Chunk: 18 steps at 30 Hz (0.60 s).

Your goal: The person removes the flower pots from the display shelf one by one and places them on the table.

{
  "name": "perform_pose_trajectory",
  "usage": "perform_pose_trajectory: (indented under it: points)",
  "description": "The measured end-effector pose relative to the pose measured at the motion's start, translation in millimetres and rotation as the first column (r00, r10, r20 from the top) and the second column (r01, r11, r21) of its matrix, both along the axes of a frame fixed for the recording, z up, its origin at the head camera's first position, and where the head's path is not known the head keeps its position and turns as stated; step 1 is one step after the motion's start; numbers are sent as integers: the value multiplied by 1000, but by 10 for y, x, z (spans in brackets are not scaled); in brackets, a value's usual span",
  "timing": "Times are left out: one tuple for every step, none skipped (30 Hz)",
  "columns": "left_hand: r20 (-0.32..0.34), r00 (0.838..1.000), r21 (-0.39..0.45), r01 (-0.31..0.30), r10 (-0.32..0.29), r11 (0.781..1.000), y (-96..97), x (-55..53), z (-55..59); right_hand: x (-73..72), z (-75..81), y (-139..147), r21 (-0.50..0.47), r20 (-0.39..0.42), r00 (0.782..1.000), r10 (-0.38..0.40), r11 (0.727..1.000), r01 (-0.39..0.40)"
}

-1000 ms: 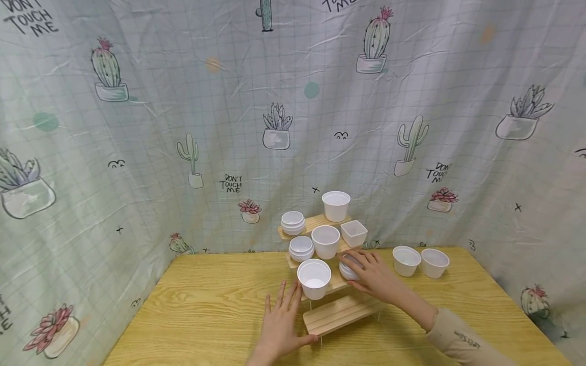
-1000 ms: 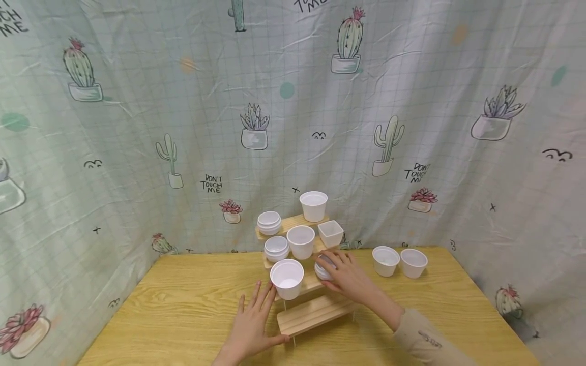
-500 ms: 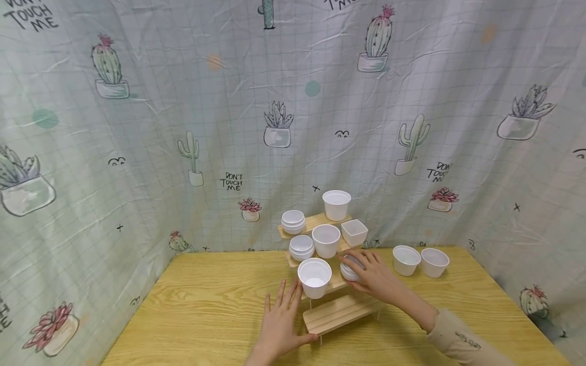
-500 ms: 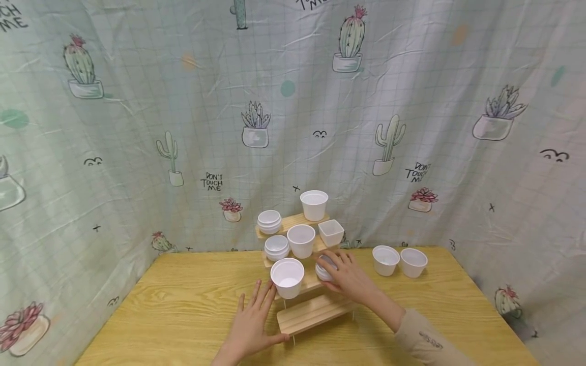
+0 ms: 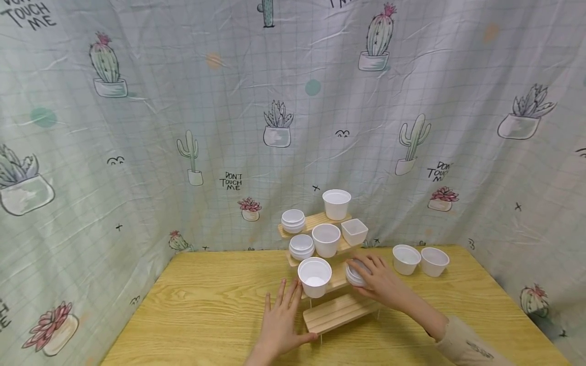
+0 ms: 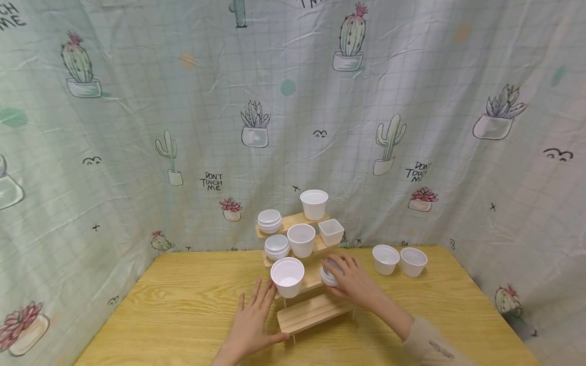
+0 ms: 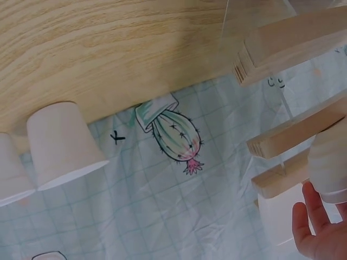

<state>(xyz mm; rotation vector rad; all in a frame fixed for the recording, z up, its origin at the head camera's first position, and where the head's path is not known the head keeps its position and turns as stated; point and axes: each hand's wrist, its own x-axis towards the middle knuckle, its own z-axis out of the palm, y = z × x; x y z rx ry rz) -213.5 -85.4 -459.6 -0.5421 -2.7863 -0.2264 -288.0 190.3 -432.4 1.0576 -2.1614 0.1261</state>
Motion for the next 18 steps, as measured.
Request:
perform_pose_trajectory:
  points:
    - [3, 1000, 2, 0, 0, 1000, 2, 0, 1, 11, 2, 8, 0, -4, 1000, 0, 1000, 0]
    - [4, 1000, 2, 0, 0, 1000, 3, -1, 1, 19, 1, 16, 0, -7, 1000, -1, 1000, 0]
    - [6, 1000, 3, 0, 0, 1000, 4, -2, 1, 27, 0, 24, -6, -9, 1000, 7, 1000, -7]
    - [8, 1000, 4, 0, 0, 1000, 5, -2, 1, 34, -2, 32, -7, -12, 1000, 8, 1000, -8]
    - [10, 1000, 5, 0, 0, 1000, 6, -2, 0, 39, -4, 38, -9, -15, 1000, 12, 1000, -12]
    - [10, 1000, 4, 0, -1, 1000, 6, -2, -1, 44, -5, 45, -8, -18, 1000, 13, 1000, -13]
    - [11, 1000, 3, 0, 0, 1000, 6, -1, -2, 50, -6, 51, -9, -21, 1000, 13, 1000, -14]
    - [10, 1000, 3, -1, 1, 1000, 6, 0, -4, 52, -11, 58, -11, -24, 1000, 14, 1000, -14]
    - [10, 1000, 4, -1, 1, 1000, 5, 0, -4, 59, -12, 63, -16, -24, 1000, 14, 1000, -14]
    - [10, 1000, 4, -2, 2, 1000, 5, 1, -6, 65, -14, 67, -14, -26, 1000, 8, 1000, -8]
    - [9, 1000, 4, -2, 2, 1000, 4, 1, -8, 72, -14, 71, -16, -25, 1000, 4, 1000, -4]
    - [8, 1000, 4, -3, 2, 1000, 3, 0, -10, 80, -15, 75, -14, -25, 1000, -4, 1000, 4]
    - [8, 1000, 5, -3, 3, 1000, 2, 0, -11, 87, -15, 80, -12, -27, 1000, -11, 1000, 11]
    - [8, 1000, 7, -2, 2, 1000, 1, -1, -12, 94, -16, 86, -10, -28, 999, -17, 1000, 16]
    - [9, 1000, 8, -2, 2, 1000, 1, -1, -13, 101, -14, 91, -8, -24, 999, -21, 1000, 21]
    - [10, 1000, 8, -2, 2, 1000, 0, -2, -14, 106, -13, 97, -7, -24, 999, -23, 1000, 23]
    - [8, 1000, 8, -2, 2, 1000, 0, -3, -14, 111, -11, 106, -7, -24, 999, -23, 1000, 23]
    - [7, 1000, 8, -2, 2, 1000, 0, -6, -13, 115, -9, 114, -5, -21, 1000, -22, 1000, 22]
